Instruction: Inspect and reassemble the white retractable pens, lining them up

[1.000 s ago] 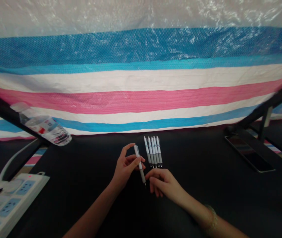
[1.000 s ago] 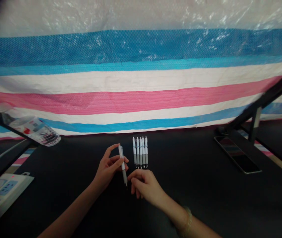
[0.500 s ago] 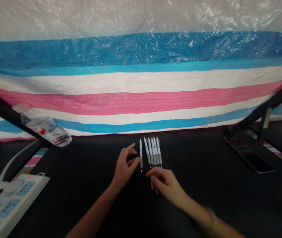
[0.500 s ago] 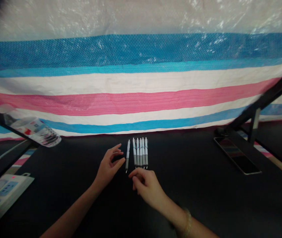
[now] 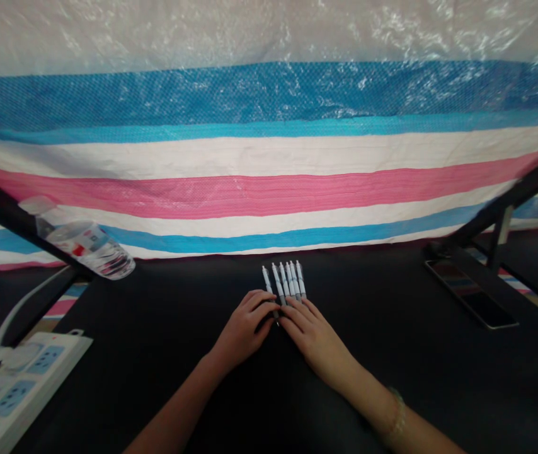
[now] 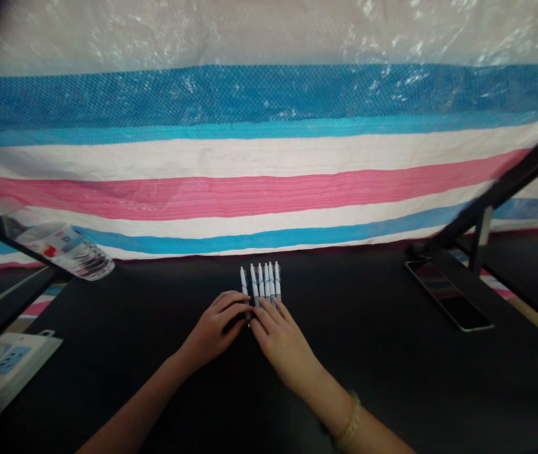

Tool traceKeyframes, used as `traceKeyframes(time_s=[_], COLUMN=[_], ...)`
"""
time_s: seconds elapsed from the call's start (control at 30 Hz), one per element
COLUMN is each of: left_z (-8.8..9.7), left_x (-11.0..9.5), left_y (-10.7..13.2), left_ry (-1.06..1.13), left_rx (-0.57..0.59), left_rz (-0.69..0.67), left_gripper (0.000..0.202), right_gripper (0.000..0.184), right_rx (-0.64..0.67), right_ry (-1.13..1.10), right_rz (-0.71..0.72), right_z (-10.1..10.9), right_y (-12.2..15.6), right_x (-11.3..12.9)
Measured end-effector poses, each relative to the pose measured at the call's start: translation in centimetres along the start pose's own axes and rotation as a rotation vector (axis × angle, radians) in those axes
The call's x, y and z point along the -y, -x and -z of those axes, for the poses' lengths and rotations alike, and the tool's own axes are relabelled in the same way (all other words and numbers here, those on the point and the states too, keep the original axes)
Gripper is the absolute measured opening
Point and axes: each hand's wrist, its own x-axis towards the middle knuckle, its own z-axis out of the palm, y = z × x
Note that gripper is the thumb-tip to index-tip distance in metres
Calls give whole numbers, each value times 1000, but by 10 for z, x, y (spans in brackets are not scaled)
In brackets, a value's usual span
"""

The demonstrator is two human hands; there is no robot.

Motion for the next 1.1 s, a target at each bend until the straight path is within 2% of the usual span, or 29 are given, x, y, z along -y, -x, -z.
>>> traceKeyframes(time_s=[0.37,0.57,0.93,1.1], left_z=[0,-1,0,0], left_x=[1,2,0,0], left_y=[1,2,1,1], left_ry=[12,18,29,30], left_rx=[7,4,14,5], left_rz=[1,-18,-30,-37], left_gripper=[32,32,31,31], right_gripper=[16,3,11,3], right_rx=[-1,14,25,40], right_ry=[85,74,23,48], right_rz=[40,82,106,153], right_z=[3,6,9,10], right_y=[-1,-3,-5,-4], right_x=[0,-5,-5,-5])
